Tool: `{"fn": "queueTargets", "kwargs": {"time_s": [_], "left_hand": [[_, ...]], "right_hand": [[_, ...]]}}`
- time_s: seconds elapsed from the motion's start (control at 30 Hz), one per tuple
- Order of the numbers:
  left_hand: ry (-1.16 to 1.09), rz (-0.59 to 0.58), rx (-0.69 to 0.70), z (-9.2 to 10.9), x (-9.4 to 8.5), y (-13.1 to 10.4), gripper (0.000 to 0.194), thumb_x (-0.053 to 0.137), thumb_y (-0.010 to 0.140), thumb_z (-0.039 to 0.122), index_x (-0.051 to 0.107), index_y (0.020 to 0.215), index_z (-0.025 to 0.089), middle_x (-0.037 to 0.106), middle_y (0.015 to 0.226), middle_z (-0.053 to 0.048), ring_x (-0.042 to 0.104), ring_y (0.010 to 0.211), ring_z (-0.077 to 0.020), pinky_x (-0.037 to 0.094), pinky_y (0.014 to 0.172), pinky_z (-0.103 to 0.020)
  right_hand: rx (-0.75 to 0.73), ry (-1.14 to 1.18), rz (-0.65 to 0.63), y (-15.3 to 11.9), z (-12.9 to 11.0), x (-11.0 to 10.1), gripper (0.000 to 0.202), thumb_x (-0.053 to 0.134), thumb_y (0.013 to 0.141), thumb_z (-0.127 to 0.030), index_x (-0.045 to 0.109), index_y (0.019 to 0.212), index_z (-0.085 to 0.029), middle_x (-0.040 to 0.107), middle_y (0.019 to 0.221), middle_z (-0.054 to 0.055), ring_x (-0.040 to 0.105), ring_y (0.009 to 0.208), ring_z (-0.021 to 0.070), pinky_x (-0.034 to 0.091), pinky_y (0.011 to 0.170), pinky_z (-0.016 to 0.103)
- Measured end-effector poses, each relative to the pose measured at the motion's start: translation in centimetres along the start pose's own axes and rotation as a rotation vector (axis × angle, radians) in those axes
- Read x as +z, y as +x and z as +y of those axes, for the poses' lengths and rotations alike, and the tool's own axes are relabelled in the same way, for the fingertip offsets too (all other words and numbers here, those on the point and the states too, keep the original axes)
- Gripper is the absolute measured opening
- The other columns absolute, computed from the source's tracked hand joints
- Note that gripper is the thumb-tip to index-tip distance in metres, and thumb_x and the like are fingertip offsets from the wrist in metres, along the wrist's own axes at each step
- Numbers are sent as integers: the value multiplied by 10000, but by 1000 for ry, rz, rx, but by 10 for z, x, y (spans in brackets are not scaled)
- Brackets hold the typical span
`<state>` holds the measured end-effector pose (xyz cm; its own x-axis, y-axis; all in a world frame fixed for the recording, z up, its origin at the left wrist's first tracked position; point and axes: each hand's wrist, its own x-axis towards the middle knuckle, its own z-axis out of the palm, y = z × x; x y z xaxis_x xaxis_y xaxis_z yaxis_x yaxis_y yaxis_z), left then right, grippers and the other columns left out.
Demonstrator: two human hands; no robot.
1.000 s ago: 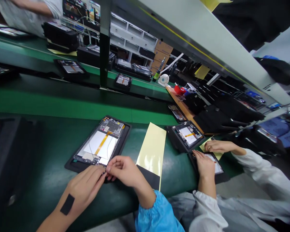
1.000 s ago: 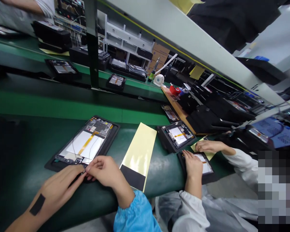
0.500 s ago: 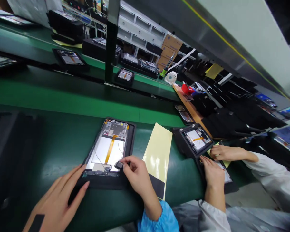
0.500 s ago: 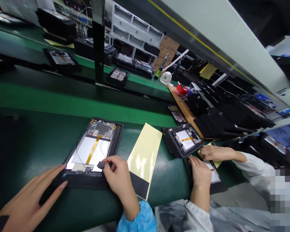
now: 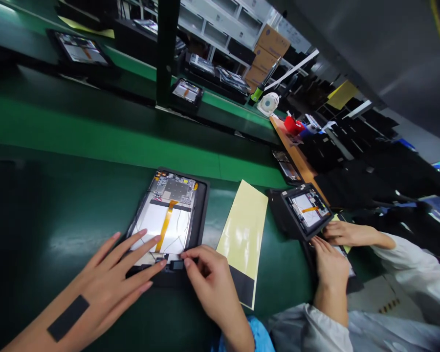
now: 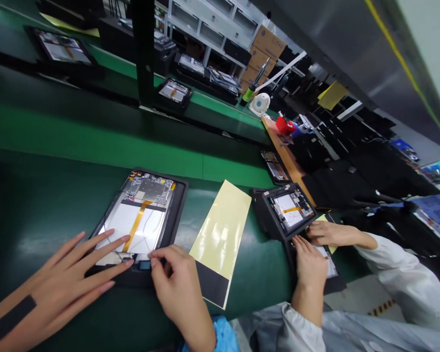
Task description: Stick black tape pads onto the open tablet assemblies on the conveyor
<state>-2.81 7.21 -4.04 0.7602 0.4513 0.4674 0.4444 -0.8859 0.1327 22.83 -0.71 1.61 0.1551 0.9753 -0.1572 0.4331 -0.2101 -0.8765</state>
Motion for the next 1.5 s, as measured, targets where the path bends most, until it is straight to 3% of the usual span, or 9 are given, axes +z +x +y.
{"fn": "queueTargets", "kwargs": {"time_s": [0.1, 0.3, 0.57, 0.73, 1.03, 1.17, 1.3, 1.4, 1.5], "left_hand": [[8, 23, 36, -8, -4, -1, 475, 474, 1139, 306, 682, 1562, 359, 526, 1729, -6, 460, 1625, -258, 103, 1462, -442], [-100, 23, 21, -7, -6, 0, 470, 509, 1111, 213, 646, 1559, 252, 374, 1824, -58, 221, 1752, -253, 62, 1458, -392], [-126, 8, 12, -6, -6, 0, 519, 498, 1117, 213, 595, 1622, 282, 366, 1827, -43, 226, 1748, -243, 85, 1449, -390], [-106, 14, 1, -6, -5, -2, 488, 498, 1128, 229, 625, 1598, 265, 418, 1798, -58, 317, 1711, -275, 123, 1445, -408], [-144, -7, -37, 1, -8, 0, 454, 458, 1161, 216, 598, 1590, 266, 375, 1821, -64, 191, 1762, -241, 66, 1453, -400], [-146, 0, -68, 5, -7, 0, 453, 433, 1167, 187, 592, 1583, 274, 383, 1818, -55, 211, 1757, -237, 86, 1452, -399], [-159, 35, -115, 12, -3, 0, 434, 390, 1196, 213, 613, 1562, 278, 430, 1793, -48, 259, 1741, -241, 106, 1451, -418], [-206, 74, -185, 19, -2, -1, 392, 390, 1225, 271, 658, 1510, 284, 509, 1741, -39, 375, 1686, -248, 133, 1456, -433], [-192, 76, -156, 26, -5, -7, 381, 433, 1206, 201, 679, 1488, 272, 644, 1608, -40, 559, 1532, -250, 194, 1455, -479]], "right_hand": [[-129, -100, 42, -2, -4, 12, 234, 622, 1045, -225, 856, 1052, -238, 786, 925, 66, 672, 718, 191, 506, 678, 294], [-248, -262, 199, -5, -3, 26, 210, 585, 986, -108, 774, 985, -201, 754, 843, 29, 660, 621, 153, 471, 612, 257], [-285, -240, 286, -11, -5, 34, 219, 545, 1078, -148, 751, 1018, -194, 806, 902, 51, 811, 791, 190, 560, 690, 259], [-319, -274, 336, -11, -2, 40, 194, 570, 1028, -123, 745, 985, -196, 786, 845, 32, 776, 704, 176, 524, 631, 256], [-412, -344, 329, -14, 0, 39, 183, 584, 1022, -86, 718, 1037, -210, 766, 909, 41, 752, 802, 200, 566, 701, 286], [-389, -400, 360, -16, 0, 39, 142, 632, 1043, -124, 688, 1119, -229, 754, 1046, 68, 738, 944, 240, 617, 806, 348], [-364, -426, 325, -18, 3, 39, 283, 611, 1074, -131, 626, 1334, -240, 725, 1285, 125, 704, 1250, 297, 635, 1074, 475], [-339, -446, 321, -20, 7, 40, 408, 590, 1087, -148, 549, 1483, -238, 666, 1476, 171, 569, 1510, 347, 564, 1227, 582], [-317, -431, 330, -21, 13, 42, 527, 598, 1101, -179, 464, 1607, -243, 604, 1582, 196, 523, 1580, 353, 552, 1252, 612]]}}
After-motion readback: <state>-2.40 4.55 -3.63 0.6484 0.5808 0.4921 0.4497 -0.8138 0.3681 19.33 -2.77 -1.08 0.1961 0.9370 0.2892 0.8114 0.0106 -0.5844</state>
